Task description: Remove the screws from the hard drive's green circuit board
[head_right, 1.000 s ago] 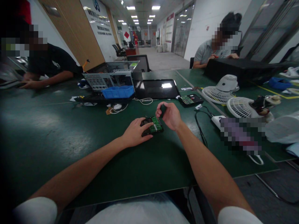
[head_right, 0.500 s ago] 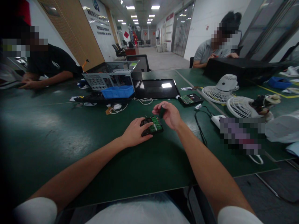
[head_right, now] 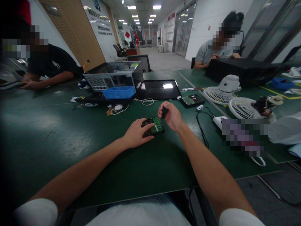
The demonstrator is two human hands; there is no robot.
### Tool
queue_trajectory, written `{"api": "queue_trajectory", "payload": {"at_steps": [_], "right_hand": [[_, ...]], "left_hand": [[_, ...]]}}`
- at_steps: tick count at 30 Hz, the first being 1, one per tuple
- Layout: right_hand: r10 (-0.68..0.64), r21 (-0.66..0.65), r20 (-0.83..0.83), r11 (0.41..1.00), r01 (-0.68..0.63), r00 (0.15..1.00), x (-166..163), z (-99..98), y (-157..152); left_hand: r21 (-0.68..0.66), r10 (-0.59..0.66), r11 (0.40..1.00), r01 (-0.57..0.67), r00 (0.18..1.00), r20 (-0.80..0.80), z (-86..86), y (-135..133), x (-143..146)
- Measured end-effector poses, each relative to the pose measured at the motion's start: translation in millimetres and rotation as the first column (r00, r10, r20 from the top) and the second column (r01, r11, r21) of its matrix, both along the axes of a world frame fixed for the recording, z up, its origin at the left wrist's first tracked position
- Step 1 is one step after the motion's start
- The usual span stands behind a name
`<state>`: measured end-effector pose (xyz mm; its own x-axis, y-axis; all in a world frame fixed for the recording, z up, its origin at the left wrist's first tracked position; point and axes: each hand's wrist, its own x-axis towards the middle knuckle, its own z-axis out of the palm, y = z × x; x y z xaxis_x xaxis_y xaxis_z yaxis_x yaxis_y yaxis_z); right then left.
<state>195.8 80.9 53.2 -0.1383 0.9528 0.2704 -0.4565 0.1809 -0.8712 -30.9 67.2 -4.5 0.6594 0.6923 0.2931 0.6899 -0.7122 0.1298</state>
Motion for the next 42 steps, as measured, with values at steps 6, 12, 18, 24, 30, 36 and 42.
{"api": "queue_trajectory", "payload": {"at_steps": [6,12,18,24,30,36,42], "right_hand": [[-0.057,0.022,0.064,0.998,0.055,0.996,1.4,0.5,-1.2],[-0.015,0.01,0.097,1.0,0.014,0.995,1.4,3.1,-3.8],[0.026,-0.013,0.054,1.0,-0.025,0.998,-2.1,5.9,-4.9],[-0.014,0.042,0.066,0.999,0.011,0.998,0.9,4.1,-3.7],[0.001,0.037,0.07,0.999,-0.004,0.998,3.7,0.2,-1.6],[-0.009,0.023,0.149,1.0,0.006,0.989,1.1,2.5,-3.3],[0.002,0.0,0.137,1.0,-0.002,0.991,-0.6,4.2,-5.6]], "left_hand": [[-0.002,0.0,1.0,0.0,1.0,-0.003,2.3,-1.3,0.0],[0.002,0.001,1.0,-0.001,1.0,-0.006,2.1,-2.0,-0.2],[-0.007,-0.003,1.0,0.003,1.0,0.001,4.1,-2.0,0.0],[-0.005,-0.003,1.0,0.003,1.0,0.01,3.6,-1.8,0.3],[0.018,-0.001,1.0,0.001,1.0,0.003,0.9,-1.0,0.5],[0.019,-0.008,1.0,0.008,1.0,-0.006,2.0,-1.7,0.0],[0.014,-0.003,1.0,0.003,1.0,-0.004,3.3,-2.7,-0.3]]}}
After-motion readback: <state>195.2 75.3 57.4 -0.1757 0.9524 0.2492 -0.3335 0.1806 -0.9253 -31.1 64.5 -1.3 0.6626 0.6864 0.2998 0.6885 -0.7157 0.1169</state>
